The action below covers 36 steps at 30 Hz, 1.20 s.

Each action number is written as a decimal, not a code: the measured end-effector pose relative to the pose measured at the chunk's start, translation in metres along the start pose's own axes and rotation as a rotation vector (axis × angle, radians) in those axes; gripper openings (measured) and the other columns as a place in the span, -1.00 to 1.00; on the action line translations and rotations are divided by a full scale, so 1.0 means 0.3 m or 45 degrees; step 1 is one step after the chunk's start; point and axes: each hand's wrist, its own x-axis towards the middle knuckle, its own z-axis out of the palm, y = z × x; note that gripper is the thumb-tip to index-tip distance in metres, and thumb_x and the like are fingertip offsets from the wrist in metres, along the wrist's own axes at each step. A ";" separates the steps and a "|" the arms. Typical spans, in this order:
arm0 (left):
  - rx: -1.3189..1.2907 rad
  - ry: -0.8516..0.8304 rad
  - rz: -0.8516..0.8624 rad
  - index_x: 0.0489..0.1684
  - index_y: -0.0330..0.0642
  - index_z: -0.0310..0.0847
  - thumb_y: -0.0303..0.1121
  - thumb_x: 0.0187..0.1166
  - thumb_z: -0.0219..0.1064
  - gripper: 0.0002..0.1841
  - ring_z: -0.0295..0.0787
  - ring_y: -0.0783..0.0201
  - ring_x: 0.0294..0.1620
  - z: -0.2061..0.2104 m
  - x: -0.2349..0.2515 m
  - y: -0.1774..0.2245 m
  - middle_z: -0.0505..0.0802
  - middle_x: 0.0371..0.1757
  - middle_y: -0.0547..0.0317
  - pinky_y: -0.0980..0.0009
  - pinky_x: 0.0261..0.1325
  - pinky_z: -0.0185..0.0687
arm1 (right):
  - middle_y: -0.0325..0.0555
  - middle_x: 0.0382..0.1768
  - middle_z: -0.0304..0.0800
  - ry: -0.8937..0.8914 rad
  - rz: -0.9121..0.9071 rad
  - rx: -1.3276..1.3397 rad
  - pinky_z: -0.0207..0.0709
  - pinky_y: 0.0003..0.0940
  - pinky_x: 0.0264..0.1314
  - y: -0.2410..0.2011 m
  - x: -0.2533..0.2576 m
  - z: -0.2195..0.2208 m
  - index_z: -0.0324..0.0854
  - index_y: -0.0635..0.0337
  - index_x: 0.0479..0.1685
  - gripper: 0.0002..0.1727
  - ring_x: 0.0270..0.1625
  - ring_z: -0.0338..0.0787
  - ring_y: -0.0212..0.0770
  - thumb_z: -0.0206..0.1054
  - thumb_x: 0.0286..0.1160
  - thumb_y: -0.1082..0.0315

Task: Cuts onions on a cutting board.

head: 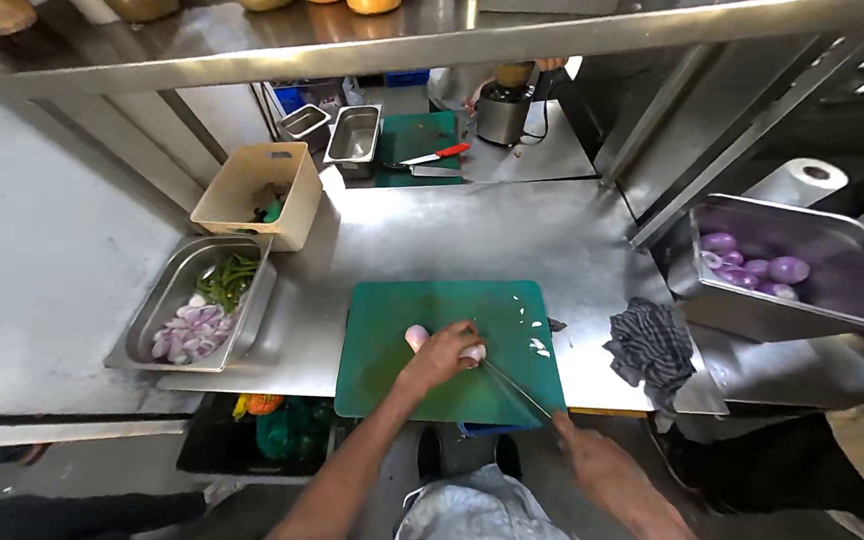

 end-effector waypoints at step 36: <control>0.273 0.121 -0.575 0.64 0.28 0.50 0.45 0.44 0.28 -0.22 0.56 -0.22 0.53 0.178 0.016 0.078 0.62 0.57 -0.06 -0.23 0.32 0.65 | 0.36 -0.19 0.81 0.340 -0.021 0.284 0.64 0.39 0.00 0.121 -0.107 0.021 0.35 0.23 0.59 -0.51 -0.08 0.84 0.41 0.12 0.78 0.22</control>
